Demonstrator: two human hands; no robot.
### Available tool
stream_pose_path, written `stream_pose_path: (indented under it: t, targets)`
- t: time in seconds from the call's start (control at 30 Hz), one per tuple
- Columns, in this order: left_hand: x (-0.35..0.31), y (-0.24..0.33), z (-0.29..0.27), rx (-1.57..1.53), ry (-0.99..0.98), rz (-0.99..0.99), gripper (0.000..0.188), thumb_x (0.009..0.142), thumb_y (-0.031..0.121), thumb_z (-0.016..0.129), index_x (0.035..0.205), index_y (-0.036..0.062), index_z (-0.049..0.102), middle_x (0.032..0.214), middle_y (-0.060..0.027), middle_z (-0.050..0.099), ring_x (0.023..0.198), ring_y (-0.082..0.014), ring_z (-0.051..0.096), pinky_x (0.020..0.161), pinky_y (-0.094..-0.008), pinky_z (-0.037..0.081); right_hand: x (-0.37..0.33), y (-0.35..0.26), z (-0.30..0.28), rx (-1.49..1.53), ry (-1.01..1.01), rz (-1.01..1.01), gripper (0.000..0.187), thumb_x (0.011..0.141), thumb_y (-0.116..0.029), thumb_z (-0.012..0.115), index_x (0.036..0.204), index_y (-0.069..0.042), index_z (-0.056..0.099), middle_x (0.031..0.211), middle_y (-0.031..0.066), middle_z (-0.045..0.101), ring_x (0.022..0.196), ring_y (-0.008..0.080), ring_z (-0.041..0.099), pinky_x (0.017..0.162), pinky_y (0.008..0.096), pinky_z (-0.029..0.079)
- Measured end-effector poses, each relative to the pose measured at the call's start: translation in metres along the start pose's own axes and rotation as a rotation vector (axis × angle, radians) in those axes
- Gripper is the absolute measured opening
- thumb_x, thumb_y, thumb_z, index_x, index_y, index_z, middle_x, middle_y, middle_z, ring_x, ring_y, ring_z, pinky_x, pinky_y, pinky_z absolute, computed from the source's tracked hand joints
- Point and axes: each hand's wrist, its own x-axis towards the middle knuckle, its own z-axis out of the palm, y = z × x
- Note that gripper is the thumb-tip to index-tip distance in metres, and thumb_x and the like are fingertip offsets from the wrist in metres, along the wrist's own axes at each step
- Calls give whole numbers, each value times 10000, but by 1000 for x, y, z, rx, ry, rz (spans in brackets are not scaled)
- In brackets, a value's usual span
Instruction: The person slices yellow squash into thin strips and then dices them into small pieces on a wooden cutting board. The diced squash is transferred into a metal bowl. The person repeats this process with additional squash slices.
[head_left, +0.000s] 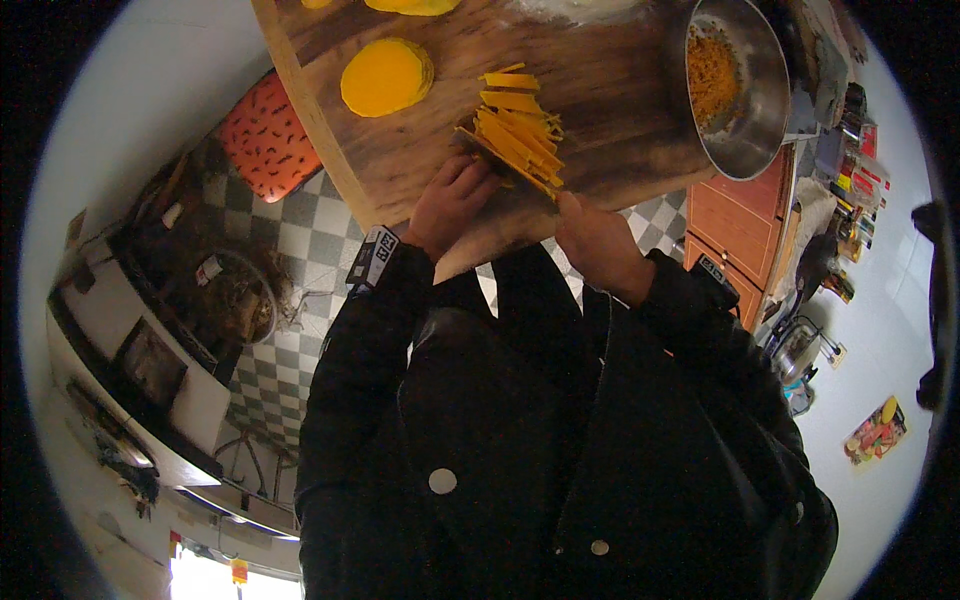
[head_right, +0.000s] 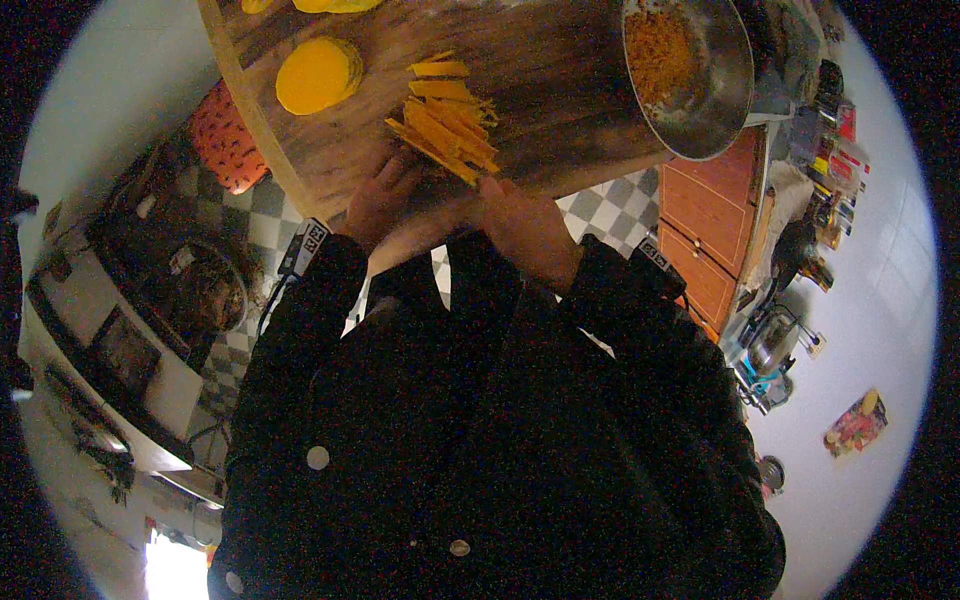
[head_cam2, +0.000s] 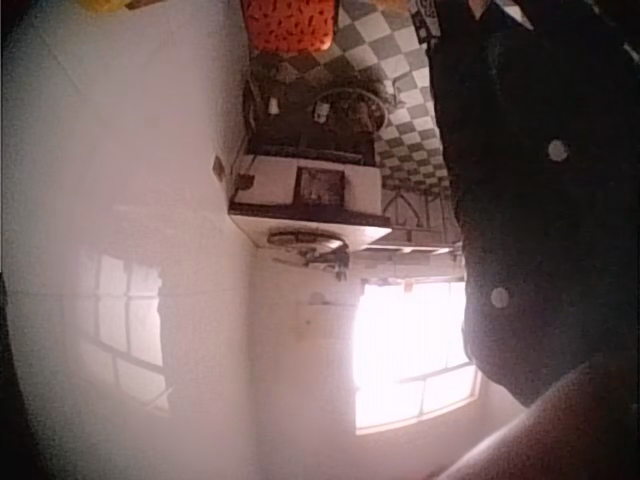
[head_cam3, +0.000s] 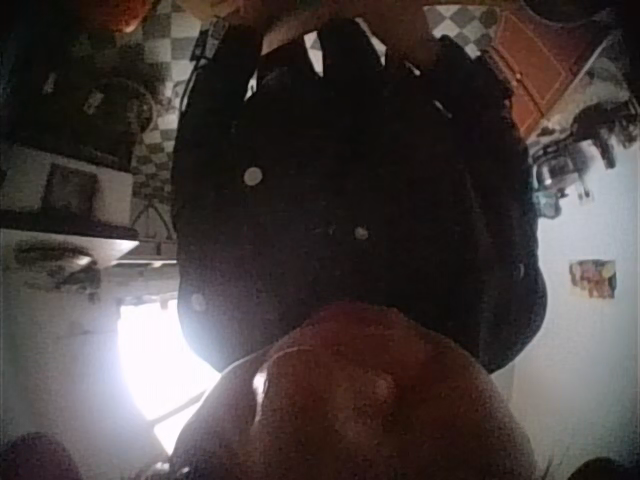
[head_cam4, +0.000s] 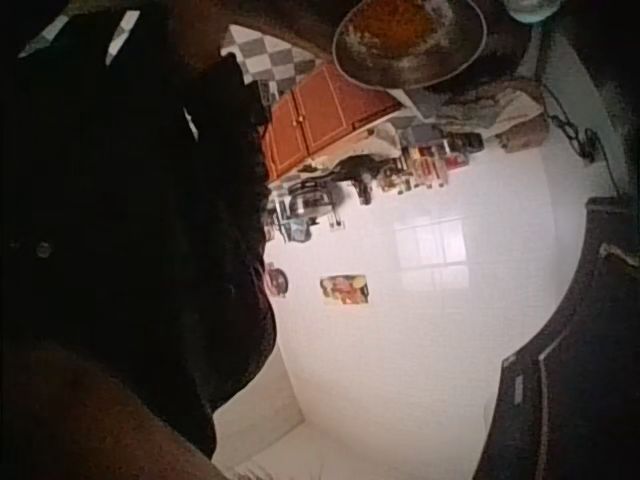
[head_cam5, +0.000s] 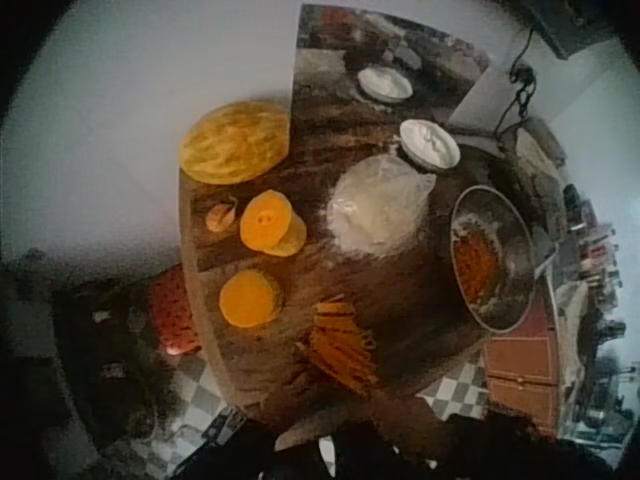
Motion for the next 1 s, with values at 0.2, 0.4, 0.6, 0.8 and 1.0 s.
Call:
stream_pose_path:
  t: [0.2, 0.4, 0.6, 0.8, 1.0]
  targets:
    - [-1, -1, 3, 46, 11, 0, 370, 719, 78, 568, 1086, 78, 610, 1163, -99, 550, 1112, -300, 517, 935, -361, 490, 16, -1, 6, 37, -39, -6, 164, 912, -177, 498, 998, -52, 437, 836, 201, 608, 742, 424, 610, 604, 518, 483]
    - [-4, -1, 6, 64, -40, -16, 358, 709, 83, 584, 1066, 101, 615, 1150, -90, 554, 1096, -293, 527, 930, -352, 490, 49, -7, 25, 34, 69, -8, 215, 894, -212, 564, 977, -51, 450, 797, 202, 609, 710, 431, 613, 602, 519, 483]
    - [-3, 0, 6, 74, -32, -5, 366, 708, 88, 581, 1073, 78, 600, 1149, -102, 552, 1099, -295, 521, 944, -362, 479, 22, 3, 1, 186, 117, -53, 209, 906, -206, 564, 963, -37, 455, 766, 222, 595, 696, 449, 594, 596, 532, 467]
    - [1, 2, 1, 65, -20, -14, 356, 718, 88, 572, 1074, 70, 583, 1152, -105, 544, 1113, -298, 508, 949, -372, 475, 1, 4, -15, 104, 30, -106, 189, 916, -166, 540, 981, -21, 438, 771, 254, 581, 731, 460, 581, 594, 541, 436]
    - [3, 0, 1, 7, -39, -25, 351, 722, 85, 574, 1073, 80, 580, 1158, -100, 543, 1116, -296, 510, 940, -366, 482, 5, 15, 0, 208, 45, -88, 207, 911, -151, 534, 1018, -14, 421, 764, 261, 581, 725, 470, 577, 595, 552, 429]
